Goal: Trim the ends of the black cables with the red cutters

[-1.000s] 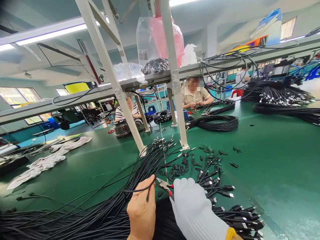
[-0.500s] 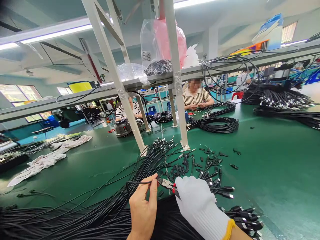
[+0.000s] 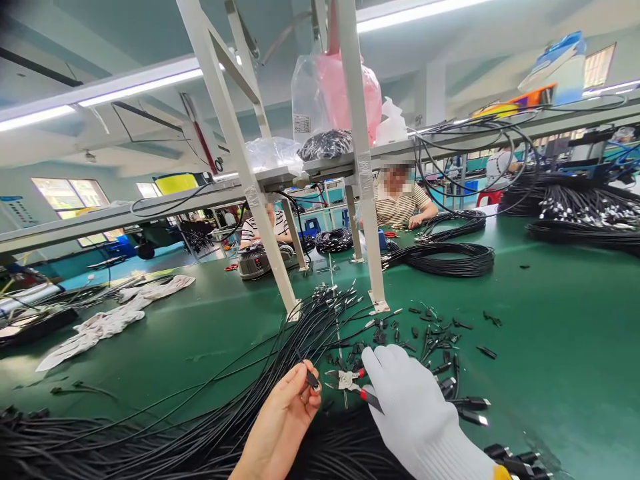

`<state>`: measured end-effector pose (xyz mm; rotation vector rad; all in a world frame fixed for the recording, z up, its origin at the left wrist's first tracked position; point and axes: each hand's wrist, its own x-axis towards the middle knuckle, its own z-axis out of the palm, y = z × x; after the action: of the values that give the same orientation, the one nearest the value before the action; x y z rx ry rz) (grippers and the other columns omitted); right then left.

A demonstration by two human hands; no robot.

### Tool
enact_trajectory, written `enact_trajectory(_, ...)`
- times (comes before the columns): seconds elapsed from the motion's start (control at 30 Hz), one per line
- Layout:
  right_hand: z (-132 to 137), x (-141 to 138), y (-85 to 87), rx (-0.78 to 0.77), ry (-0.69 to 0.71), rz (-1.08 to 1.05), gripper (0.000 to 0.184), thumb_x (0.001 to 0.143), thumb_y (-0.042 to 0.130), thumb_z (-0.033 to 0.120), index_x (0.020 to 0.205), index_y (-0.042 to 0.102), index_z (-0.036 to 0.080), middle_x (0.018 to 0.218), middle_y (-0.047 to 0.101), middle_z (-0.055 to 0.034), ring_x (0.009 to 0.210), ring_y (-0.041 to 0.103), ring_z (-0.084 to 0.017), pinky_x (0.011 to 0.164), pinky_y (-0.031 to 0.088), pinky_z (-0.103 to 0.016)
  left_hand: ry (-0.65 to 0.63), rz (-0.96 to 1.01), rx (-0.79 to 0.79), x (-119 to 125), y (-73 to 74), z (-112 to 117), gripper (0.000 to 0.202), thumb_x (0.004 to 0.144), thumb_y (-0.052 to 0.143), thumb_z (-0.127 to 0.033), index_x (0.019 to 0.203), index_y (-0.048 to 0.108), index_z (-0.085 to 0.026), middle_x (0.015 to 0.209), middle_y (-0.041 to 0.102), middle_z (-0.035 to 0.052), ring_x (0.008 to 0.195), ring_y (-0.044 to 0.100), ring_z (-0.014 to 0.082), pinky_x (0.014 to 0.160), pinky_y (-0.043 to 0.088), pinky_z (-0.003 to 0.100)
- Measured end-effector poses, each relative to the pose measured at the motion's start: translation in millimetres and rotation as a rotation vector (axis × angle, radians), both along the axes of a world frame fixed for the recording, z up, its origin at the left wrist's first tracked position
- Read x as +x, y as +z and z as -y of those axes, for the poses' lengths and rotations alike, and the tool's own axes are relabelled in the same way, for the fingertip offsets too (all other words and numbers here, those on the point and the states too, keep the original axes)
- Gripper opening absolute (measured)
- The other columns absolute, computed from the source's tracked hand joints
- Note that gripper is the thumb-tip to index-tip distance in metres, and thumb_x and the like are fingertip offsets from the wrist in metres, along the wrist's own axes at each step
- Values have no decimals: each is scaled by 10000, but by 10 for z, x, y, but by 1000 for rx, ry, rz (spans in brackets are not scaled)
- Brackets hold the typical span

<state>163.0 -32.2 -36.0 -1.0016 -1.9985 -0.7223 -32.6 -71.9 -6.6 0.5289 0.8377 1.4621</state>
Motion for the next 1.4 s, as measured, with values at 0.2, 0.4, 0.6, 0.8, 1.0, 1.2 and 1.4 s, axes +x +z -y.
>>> enact_trajectory(0.2,65,-47,71,-4,17,40,376,747,478,159,1109,569,119,903,680,-115,752,613,-260,580,502,-365,-111,-43,-17,15,4,18,261,656,876,-299,762,716,-122,707,611,-4,582,520,58,536,410,177)
enact_trajectory(0.4,82,-49,84,60,-1,38,341,749,450,152,1063,581,131,853,671,-103,719,595,-243,581,483,-349,-165,-163,33,16,21,16,267,713,835,-344,712,674,-131,634,583,-19,547,485,59,539,391,184)
enact_trajectory(0.6,78,-42,34,72,9,52,319,790,432,179,1072,580,150,852,665,-97,718,586,-233,578,466,-333,-184,-187,-7,-4,0,-9,332,665,861,-386,717,645,-139,612,563,-33,526,476,60,535,368,200)
enact_trajectory(0.8,87,-38,-6,40,-16,117,354,753,503,214,1084,593,127,872,660,-112,725,575,-252,574,451,-357,-162,-252,13,39,-9,-8,381,645,864,-428,710,621,-142,599,571,-31,511,484,66,530,371,216)
enact_trajectory(1.0,103,-51,-44,-12,-150,204,524,667,680,234,1167,589,107,903,661,-103,755,564,-254,617,422,-366,-66,-282,39,140,5,39,403,631,869,-429,686,572,-163,586,580,-37,519,498,78,547,405,226)
enact_trajectory(1.2,44,-40,-59,-192,-179,260,320,702,751,277,992,636,206,751,611,-16,673,552,-210,590,354,-342,-99,-287,48,144,32,53,390,666,842,-431,703,562,-162,583,576,-31,531,492,82,562,399,232)
enact_trajectory(1.4,46,-9,16,-371,-162,278,138,742,733,307,792,619,246,712,611,-8,649,578,-238,558,294,-339,-140,-737,80,152,22,74,429,828,574,-614,815,510,-190,687,517,-27,608,496,135,593,372,290)
